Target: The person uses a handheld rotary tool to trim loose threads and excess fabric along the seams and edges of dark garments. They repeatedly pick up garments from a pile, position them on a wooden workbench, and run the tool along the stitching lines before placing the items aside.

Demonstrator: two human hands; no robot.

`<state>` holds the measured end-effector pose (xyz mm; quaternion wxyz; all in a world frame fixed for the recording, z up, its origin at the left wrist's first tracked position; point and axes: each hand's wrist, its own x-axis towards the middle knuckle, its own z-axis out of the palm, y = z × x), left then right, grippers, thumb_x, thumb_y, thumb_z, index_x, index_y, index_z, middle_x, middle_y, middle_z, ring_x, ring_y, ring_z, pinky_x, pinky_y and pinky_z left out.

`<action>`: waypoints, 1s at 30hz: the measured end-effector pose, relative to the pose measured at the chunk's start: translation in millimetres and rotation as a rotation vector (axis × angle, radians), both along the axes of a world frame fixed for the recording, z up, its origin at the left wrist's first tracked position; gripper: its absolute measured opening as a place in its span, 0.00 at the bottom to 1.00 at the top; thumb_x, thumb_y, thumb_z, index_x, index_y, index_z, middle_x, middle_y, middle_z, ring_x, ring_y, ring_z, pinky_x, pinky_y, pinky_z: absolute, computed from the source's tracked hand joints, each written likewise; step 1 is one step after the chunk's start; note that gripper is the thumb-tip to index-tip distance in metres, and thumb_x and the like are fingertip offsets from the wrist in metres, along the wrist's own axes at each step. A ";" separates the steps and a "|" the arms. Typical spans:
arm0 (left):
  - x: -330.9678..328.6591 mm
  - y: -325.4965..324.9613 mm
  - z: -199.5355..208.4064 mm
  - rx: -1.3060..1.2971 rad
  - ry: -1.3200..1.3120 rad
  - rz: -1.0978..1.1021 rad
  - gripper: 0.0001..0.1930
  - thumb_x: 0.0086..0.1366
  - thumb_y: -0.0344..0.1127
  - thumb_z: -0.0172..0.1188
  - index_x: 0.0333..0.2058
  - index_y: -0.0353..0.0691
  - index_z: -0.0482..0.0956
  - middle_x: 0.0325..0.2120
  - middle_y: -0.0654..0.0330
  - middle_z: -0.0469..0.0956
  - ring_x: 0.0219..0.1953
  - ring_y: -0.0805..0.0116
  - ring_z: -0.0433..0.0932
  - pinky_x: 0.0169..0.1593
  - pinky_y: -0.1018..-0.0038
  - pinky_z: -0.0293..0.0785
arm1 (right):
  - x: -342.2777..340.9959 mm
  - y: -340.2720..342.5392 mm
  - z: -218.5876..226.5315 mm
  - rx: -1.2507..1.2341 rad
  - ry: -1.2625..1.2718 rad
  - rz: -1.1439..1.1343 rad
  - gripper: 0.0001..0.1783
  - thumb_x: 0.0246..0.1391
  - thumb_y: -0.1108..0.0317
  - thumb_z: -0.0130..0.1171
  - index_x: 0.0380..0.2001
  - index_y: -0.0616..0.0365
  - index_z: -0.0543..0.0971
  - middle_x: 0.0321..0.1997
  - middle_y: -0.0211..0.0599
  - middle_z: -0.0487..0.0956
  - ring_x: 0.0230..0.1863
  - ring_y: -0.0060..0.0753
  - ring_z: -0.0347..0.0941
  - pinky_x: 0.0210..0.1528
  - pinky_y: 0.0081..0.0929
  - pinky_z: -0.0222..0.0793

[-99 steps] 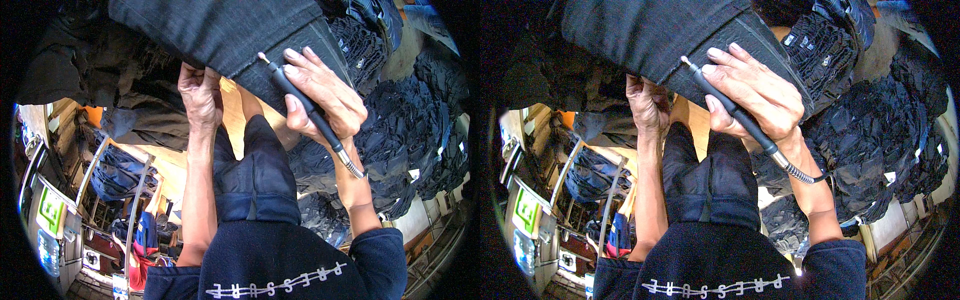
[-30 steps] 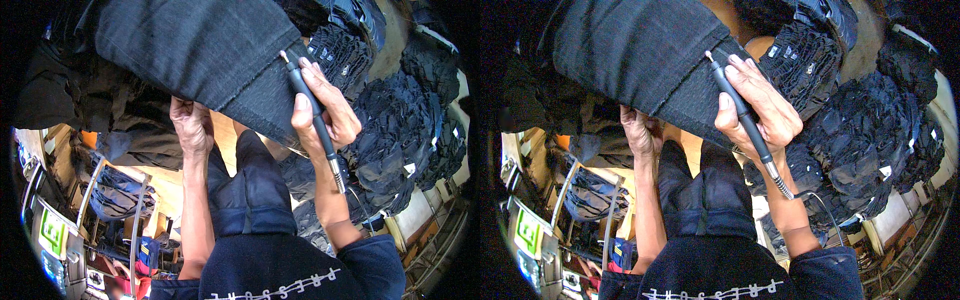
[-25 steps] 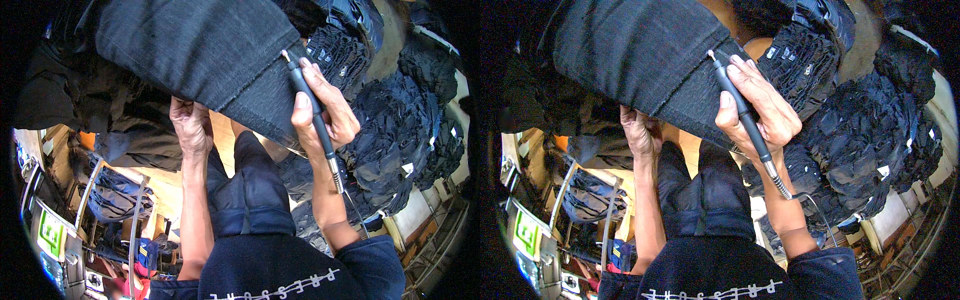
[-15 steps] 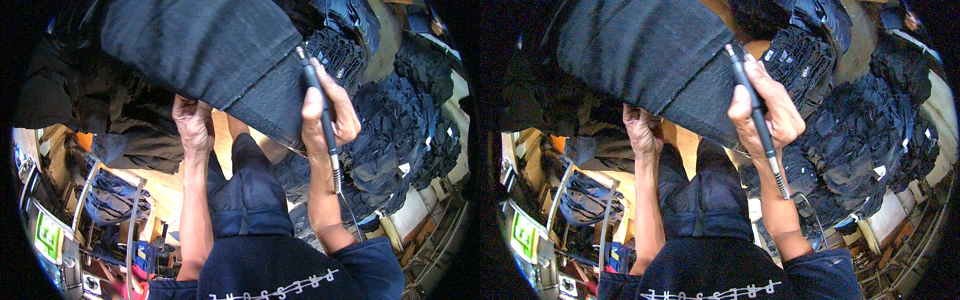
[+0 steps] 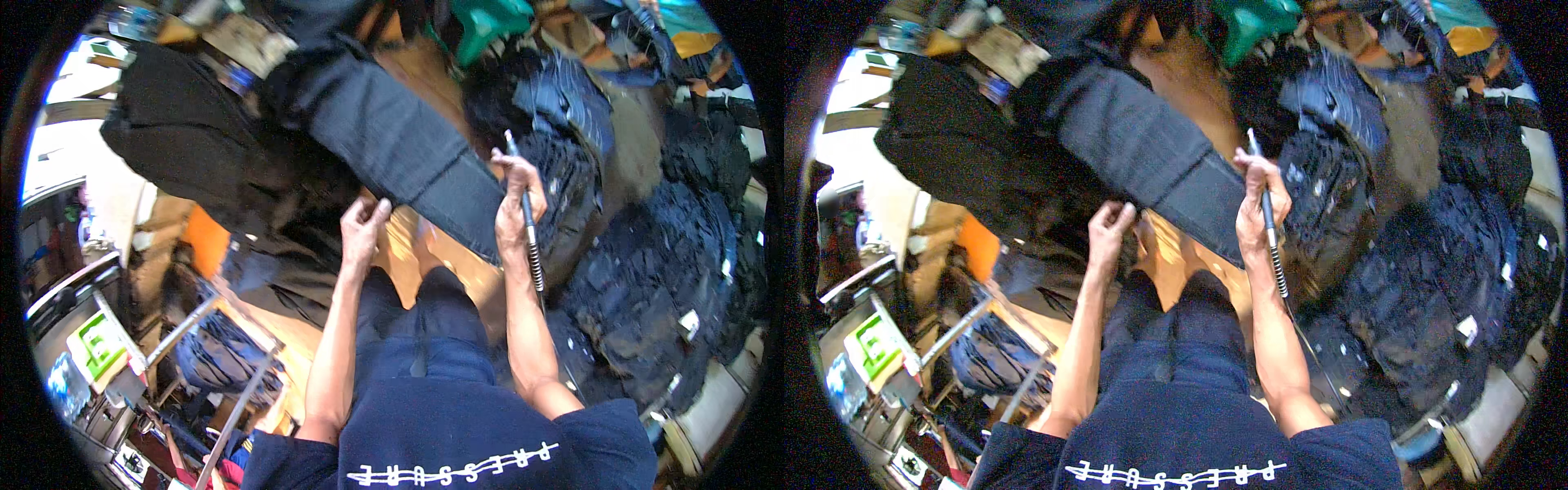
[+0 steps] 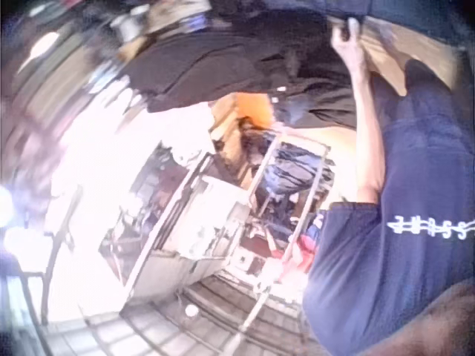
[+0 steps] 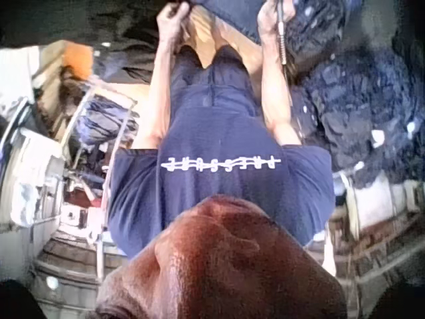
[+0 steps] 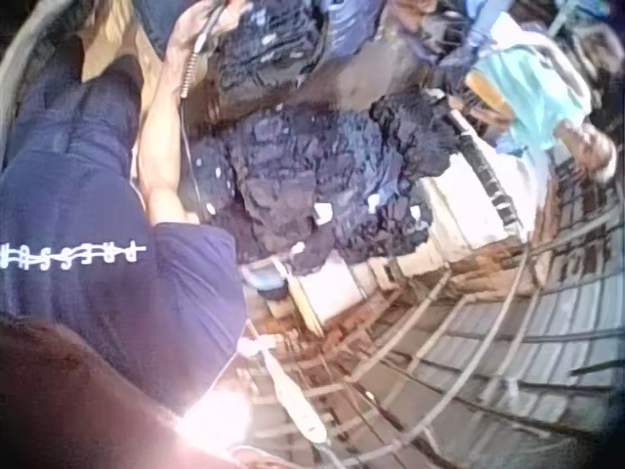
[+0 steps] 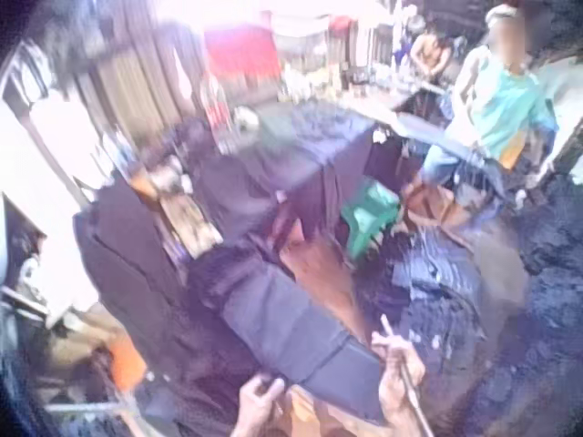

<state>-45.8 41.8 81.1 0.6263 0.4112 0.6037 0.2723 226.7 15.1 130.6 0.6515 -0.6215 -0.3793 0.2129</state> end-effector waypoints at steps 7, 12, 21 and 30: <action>-52.7 56.2 75.9 0.325 0.262 0.149 0.33 0.66 0.42 0.77 0.66 0.38 0.74 0.63 0.48 0.79 0.60 0.56 0.81 0.63 0.62 0.79 | -17.8 59.8 0.5 -0.240 -0.138 -0.038 0.14 0.56 0.68 0.74 0.45 0.52 0.82 0.34 0.39 0.85 0.37 0.32 0.85 0.43 0.33 0.79; -52.6 190.0 116.0 0.805 0.672 -0.021 0.44 0.61 0.48 0.79 0.70 0.34 0.69 0.72 0.37 0.66 0.76 0.38 0.60 0.78 0.51 0.57 | 20.2 -26.6 -4.2 -0.231 -0.218 -0.214 0.10 0.55 0.75 0.67 0.40 0.53 0.82 0.29 0.35 0.82 0.31 0.27 0.81 0.38 0.31 0.76; -30.0 271.5 74.5 0.494 0.899 -0.354 0.52 0.55 0.74 0.73 0.60 0.29 0.79 0.54 0.31 0.82 0.59 0.35 0.81 0.63 0.46 0.75 | 39.5 -120.2 25.0 -0.312 -0.239 -0.507 0.07 0.60 0.74 0.65 0.41 0.53 0.82 0.30 0.24 0.77 0.33 0.20 0.74 0.35 0.27 0.72; -15.0 249.6 90.0 0.385 0.238 -0.547 0.27 0.61 0.33 0.69 0.58 0.30 0.81 0.49 0.47 0.84 0.52 0.54 0.81 0.63 0.59 0.73 | 63.8 -230.5 -3.0 -0.338 -0.387 -0.647 0.04 0.57 0.75 0.61 0.36 0.56 0.79 0.30 0.38 0.76 0.33 0.31 0.75 0.39 0.33 0.73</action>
